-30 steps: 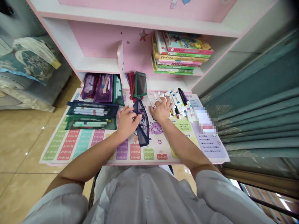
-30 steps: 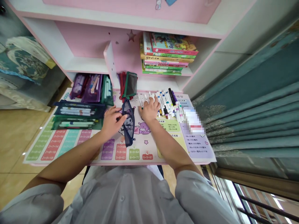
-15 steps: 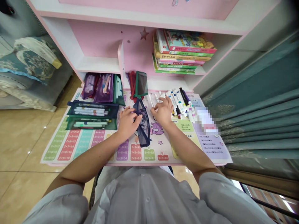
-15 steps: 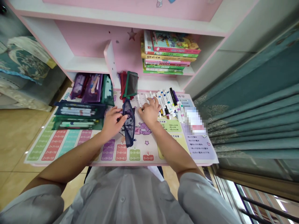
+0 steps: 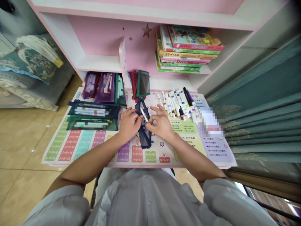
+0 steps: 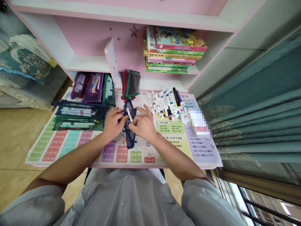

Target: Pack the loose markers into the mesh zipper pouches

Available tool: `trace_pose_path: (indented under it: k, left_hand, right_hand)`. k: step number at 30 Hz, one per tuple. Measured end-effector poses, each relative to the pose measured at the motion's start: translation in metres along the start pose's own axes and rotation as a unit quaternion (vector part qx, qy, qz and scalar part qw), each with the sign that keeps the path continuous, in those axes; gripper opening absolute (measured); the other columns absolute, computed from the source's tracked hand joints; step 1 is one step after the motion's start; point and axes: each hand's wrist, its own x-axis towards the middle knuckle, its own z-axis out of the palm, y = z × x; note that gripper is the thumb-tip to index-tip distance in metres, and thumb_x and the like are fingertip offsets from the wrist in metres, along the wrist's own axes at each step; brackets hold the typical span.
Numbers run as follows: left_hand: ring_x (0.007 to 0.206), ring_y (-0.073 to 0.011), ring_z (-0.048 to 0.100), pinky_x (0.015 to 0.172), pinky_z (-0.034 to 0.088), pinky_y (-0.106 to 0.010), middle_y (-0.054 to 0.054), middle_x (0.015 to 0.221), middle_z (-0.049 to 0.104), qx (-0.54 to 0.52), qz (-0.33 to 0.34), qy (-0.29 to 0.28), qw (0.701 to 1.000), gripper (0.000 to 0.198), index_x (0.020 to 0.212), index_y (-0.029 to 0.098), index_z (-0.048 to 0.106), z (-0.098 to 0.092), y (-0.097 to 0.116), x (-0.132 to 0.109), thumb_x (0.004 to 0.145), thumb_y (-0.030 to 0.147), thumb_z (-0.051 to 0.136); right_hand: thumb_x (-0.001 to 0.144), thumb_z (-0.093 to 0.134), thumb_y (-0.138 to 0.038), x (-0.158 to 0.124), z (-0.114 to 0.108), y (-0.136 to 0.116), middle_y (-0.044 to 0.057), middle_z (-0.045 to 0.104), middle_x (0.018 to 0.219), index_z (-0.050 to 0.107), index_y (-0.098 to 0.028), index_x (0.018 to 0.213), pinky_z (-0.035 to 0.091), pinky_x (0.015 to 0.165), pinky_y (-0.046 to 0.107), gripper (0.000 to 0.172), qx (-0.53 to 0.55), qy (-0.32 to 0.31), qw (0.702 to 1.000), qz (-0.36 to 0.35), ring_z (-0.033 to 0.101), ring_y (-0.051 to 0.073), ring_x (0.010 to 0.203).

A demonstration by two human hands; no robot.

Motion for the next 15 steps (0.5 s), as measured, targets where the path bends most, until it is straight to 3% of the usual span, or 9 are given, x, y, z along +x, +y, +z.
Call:
trace_pose_path:
  k: [9, 15]
  left_hand:
    - [0.132, -0.0306, 0.054, 0.113, 0.042, -0.053, -0.008, 0.118, 0.071, 0.011, -0.006, -0.019, 1.0, 0.028, 0.065, 0.021, 0.063, -0.001, -0.002, -0.001, 0.091, 0.029, 0.056]
    - [0.13, -0.03, 0.055, 0.113, 0.043, -0.052, -0.01, 0.118, 0.07, 0.024, 0.0, -0.025, 0.999, 0.029, 0.067, 0.02, 0.064, -0.003, -0.004, 0.001, 0.093, 0.03, 0.054]
  right_hand:
    - [0.081, 0.066, -0.033, 0.014, 0.016, -0.013, 0.014, 0.055, 0.146, 0.076, -0.02, 0.071, 0.032, 0.112, 0.065, 0.019, -0.105, -0.139, 0.982, 0.068, 0.028, 0.041, 0.149]
    - [0.086, 0.064, -0.038, 0.024, 0.021, -0.014, 0.015, 0.059, 0.137, 0.079, -0.022, 0.082, 0.032, 0.111, 0.066, 0.022, -0.146, -0.191, 0.97, 0.049, 0.03, 0.043, 0.147]
